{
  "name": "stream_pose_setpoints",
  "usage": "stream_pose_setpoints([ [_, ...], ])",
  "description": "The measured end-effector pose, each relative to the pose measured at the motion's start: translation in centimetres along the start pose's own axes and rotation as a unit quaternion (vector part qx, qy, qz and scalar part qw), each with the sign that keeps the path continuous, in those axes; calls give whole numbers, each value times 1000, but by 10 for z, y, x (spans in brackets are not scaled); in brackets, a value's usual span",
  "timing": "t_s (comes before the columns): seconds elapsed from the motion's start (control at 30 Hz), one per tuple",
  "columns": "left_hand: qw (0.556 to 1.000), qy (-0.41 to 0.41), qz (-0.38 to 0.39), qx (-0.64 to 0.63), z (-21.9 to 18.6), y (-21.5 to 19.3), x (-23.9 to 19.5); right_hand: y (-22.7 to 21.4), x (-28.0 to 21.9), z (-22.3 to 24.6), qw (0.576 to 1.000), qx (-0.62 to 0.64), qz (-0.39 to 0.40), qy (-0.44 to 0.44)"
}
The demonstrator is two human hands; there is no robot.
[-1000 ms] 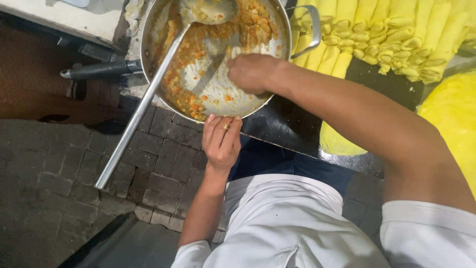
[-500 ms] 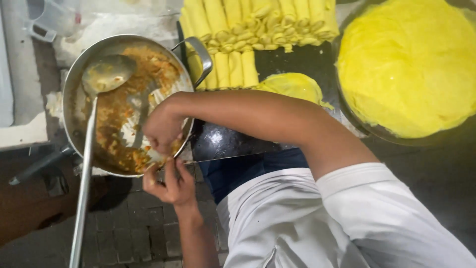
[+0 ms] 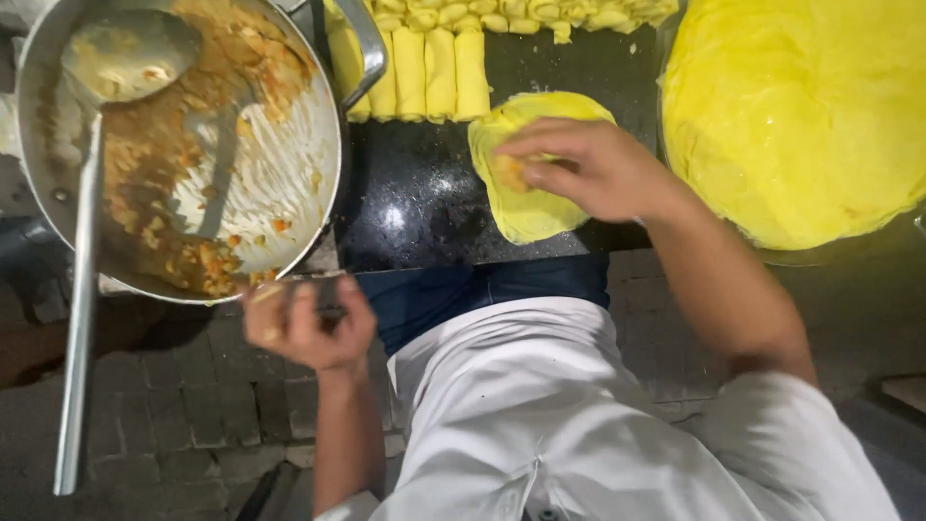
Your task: The person repeatedly takes thin yellow crepe sheets, places a portion of a brown filling onto each, and rolls them into cylindrical shapes. The finished rolls are stacked on a metal tray next to the work surface.
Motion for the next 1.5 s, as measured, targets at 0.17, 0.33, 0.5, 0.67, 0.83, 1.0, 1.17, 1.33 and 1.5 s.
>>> stream_pose_setpoints([
  [0.17,961,-40,67,-267,-76,74,25,22,-70,-40,977,-181,-109,2],
  [0.33,907,-14,219,-358,-112,120,32,46,-86,-60,899,-394,-149,-117],
  [0.5,849,-99,326,-404,-119,135,28,52,-96,-59,900,-384,-164,-128],
  [0.67,855,-93,323,-394,-119,145,15,41,-106,-70,916,-341,-187,-96],
  [0.83,860,-94,301,-401,-118,148,20,31,-112,-78,916,-331,-226,-29],
  [1.0,836,-88,370,-395,-113,145,26,18,-113,-63,934,-276,-219,-52],
  [1.17,844,-44,365,-390,-124,152,29,23,-110,-67,945,-222,-237,-35],
  [1.33,862,-14,343,-372,-122,162,15,26,-106,-67,935,-255,-240,-58],
  [1.5,863,-1,339,-374,-118,159,16,19,-108,-58,926,-287,-242,-37],
])
Point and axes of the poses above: each hand's wrist, its own x-axis towards the middle knuckle, its own y-axis out of the palm, z = x × y, the point moved 2 cm from there along x, towards the middle knuckle, and after that the axes turned 4 degrees about -z, right-handed, at the moved point
